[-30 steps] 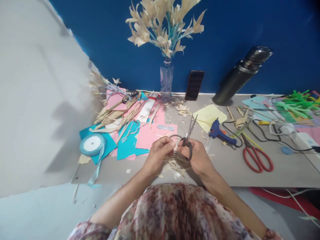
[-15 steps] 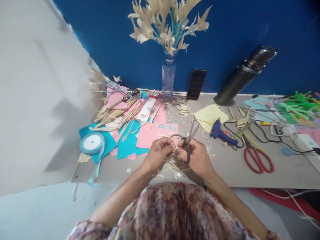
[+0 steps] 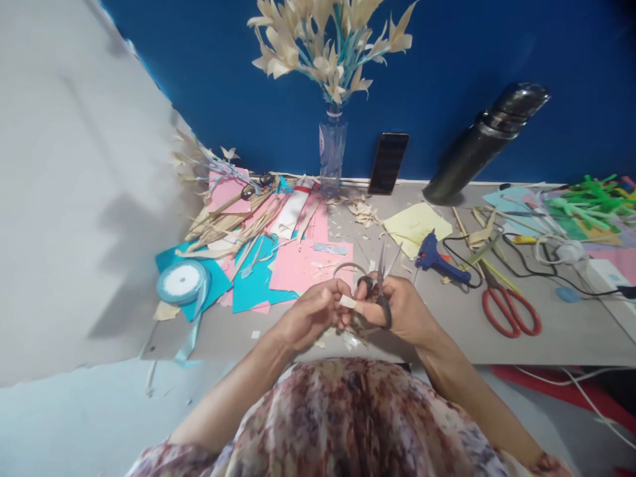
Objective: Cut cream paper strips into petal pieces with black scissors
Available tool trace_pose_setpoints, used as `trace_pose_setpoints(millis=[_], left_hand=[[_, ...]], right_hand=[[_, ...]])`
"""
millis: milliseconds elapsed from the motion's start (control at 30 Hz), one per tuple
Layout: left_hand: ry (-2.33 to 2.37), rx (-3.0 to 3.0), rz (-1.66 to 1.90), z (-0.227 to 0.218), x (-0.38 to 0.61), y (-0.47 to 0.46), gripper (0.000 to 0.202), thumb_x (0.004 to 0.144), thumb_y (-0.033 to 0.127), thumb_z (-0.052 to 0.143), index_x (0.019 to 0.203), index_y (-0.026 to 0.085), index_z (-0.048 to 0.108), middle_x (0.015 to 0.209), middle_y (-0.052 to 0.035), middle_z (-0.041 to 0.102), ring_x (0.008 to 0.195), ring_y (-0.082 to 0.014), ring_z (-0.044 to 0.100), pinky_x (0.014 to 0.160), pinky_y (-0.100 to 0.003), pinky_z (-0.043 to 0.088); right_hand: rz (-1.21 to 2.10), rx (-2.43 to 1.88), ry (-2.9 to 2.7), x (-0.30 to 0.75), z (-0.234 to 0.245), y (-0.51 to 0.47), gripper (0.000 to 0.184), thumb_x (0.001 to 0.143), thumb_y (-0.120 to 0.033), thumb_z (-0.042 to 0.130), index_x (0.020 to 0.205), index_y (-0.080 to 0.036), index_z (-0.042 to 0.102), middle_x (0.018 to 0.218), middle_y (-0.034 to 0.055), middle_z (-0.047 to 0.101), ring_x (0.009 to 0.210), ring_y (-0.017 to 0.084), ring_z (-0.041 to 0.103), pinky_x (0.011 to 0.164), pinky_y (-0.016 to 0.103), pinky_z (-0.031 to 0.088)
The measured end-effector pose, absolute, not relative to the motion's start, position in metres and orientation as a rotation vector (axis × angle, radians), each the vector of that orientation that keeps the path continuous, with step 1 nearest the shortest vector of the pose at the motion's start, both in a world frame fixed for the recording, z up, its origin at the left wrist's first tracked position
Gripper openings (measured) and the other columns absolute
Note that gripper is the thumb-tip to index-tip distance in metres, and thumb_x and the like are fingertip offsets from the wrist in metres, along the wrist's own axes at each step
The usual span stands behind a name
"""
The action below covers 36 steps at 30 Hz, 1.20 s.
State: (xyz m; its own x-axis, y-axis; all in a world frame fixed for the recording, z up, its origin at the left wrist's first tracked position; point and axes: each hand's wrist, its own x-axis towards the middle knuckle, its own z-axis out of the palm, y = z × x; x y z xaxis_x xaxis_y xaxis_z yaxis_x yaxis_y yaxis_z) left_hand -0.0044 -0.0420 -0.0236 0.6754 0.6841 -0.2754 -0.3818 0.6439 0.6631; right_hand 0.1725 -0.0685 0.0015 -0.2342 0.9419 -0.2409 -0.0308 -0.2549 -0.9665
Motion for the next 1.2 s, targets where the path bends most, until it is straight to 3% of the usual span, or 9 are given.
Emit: trace_pose_setpoints(millis=[133,333,533,667,800,867,967,1133,1200], left_hand=[[0.682,0.733,0.602,-0.021,-0.001,-0.045,0.035,0.067,0.039,0.082,0.076,0.013,0.06,0.059,0.0006,0.052,0.052,-0.0087,0.042,0.054,-0.023,0.027],[0.393,0.387,0.504,-0.024,0.005,-0.052,0.029,0.068,0.032,0.078,0.083,0.012,0.064,0.058,0.0046,0.039,0.05,-0.0076,0.033,0.057,-0.026,0.032],[0.548,0.508,0.62,-0.028,0.007,-0.053,0.038,0.071,0.05,0.073,0.074,0.013,0.063,0.069,-0.0039,0.055,0.058,-0.0129,0.048,0.059,-0.028,0.036],[0.676,0.698,0.598,-0.025,0.006,-0.052,0.031,0.065,0.035,0.082,0.066,0.013,0.059,0.057,0.0013,0.05,0.049,-0.0085,0.041,0.05,-0.024,0.026],[0.479,0.554,0.523,-0.024,0.007,-0.053,0.029,0.069,0.036,0.079,0.075,0.013,0.063,0.055,0.004,0.044,0.048,-0.0074,0.035,0.058,-0.027,0.036],[0.406,0.45,0.551,-0.027,0.008,-0.053,0.033,0.07,0.043,0.077,0.074,0.014,0.062,0.058,0.0032,0.045,0.05,-0.008,0.036,0.062,-0.03,0.041],[0.441,0.457,0.638,-0.03,0.007,-0.054,0.046,0.068,0.057,0.075,0.077,0.014,0.062,0.069,-0.0029,0.055,0.058,-0.0136,0.049,0.064,-0.032,0.042],[0.682,0.669,0.673,-0.031,0.004,-0.054,0.037,0.062,0.038,0.086,0.076,0.014,0.061,0.059,0.0006,0.055,0.053,-0.0095,0.045,0.055,-0.023,0.029],[0.672,0.662,0.667,-0.03,0.004,-0.054,0.036,0.063,0.037,0.085,0.074,0.014,0.061,0.057,0.0013,0.053,0.052,-0.0092,0.043,0.055,-0.024,0.029]], right_hand=[[1.374,-1.382,-1.411,0.174,0.003,-0.068,0.014,0.069,-0.019,0.072,0.076,-0.017,0.06,0.06,-0.0051,0.054,0.051,0.008,0.048,0.048,0.019,0.036],[1.535,-1.271,-1.366,0.179,0.006,-0.069,0.017,0.067,-0.02,0.073,0.072,-0.017,0.058,0.062,-0.0049,0.053,0.053,0.009,0.048,0.051,0.021,0.039],[1.635,-1.266,-1.249,0.18,0.007,-0.068,0.022,0.066,-0.024,0.076,0.072,-0.018,0.056,0.061,-0.0043,0.057,0.053,0.012,0.055,0.051,0.022,0.042],[1.581,-1.284,-1.362,0.181,0.008,-0.068,0.018,0.063,-0.017,0.074,0.069,-0.016,0.057,0.059,-0.0061,0.053,0.052,0.008,0.047,0.048,0.018,0.036],[1.688,-1.214,-1.269,0.18,0.006,-0.07,0.023,0.063,-0.02,0.077,0.07,-0.017,0.056,0.062,-0.0045,0.058,0.054,0.01,0.055,0.05,0.019,0.043],[1.76,-1.191,-1.153,0.179,0.004,-0.071,0.026,0.065,-0.024,0.078,0.073,-0.017,0.054,0.063,-0.0025,0.062,0.054,0.014,0.061,0.052,0.023,0.047],[1.804,-1.16,-1.044,0.177,0.0,-0.072,0.028,0.069,-0.031,0.077,0.076,-0.018,0.054,0.063,0.0016,0.067,0.054,0.018,0.066,0.053,0.028,0.051],[1.565,-1.265,-1.144,0.177,-0.003,-0.068,0.025,0.065,-0.027,0.081,0.072,-0.017,0.059,0.061,-0.0014,0.065,0.054,0.014,0.062,0.05,0.022,0.046],[1.579,-1.261,-1.106,0.175,-0.001,-0.069,0.025,0.065,-0.029,0.08,0.072,-0.017,0.059,0.061,-0.0011,0.065,0.054,0.015,0.062,0.05,0.022,0.047]])
